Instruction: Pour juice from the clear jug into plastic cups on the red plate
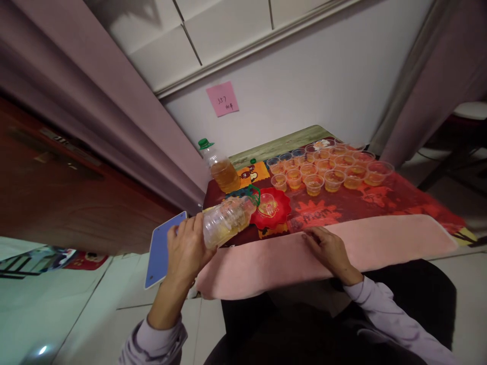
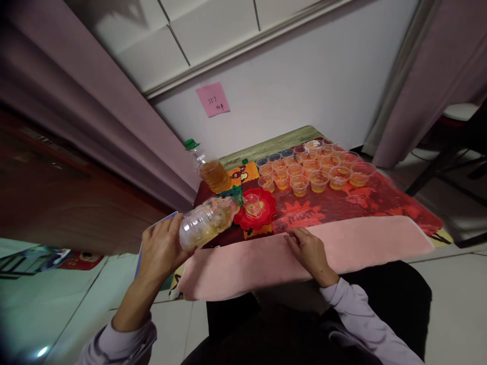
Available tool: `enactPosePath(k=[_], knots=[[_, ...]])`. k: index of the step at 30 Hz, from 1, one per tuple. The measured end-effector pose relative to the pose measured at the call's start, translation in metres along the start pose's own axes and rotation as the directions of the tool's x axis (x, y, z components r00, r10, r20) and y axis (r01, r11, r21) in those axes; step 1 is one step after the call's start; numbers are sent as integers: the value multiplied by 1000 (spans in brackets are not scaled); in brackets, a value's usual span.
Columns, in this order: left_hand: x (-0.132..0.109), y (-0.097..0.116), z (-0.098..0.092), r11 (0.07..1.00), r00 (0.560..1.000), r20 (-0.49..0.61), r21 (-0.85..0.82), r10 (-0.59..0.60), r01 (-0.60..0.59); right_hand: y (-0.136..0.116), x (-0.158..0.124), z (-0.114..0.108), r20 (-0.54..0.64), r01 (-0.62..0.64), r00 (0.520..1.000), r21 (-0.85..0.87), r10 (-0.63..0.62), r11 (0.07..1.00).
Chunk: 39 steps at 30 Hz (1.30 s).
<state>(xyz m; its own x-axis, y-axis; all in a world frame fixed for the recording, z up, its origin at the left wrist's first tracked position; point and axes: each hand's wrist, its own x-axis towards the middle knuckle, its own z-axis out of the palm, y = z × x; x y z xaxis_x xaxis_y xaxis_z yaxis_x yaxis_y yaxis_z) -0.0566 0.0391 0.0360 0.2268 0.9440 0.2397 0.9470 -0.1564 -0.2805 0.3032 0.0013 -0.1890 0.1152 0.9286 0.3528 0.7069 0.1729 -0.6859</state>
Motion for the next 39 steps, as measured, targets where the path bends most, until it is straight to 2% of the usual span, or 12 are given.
enactPosePath(k=[24,39], knots=[[8,-1,-11,1000,1000,2,5,30,-30,0,1,-3,24,-3,1000,-10,4,1000],[14,8,-26,998,999,34,49,28,-30,0,0,0,-20,36,999,-21,-36,999]])
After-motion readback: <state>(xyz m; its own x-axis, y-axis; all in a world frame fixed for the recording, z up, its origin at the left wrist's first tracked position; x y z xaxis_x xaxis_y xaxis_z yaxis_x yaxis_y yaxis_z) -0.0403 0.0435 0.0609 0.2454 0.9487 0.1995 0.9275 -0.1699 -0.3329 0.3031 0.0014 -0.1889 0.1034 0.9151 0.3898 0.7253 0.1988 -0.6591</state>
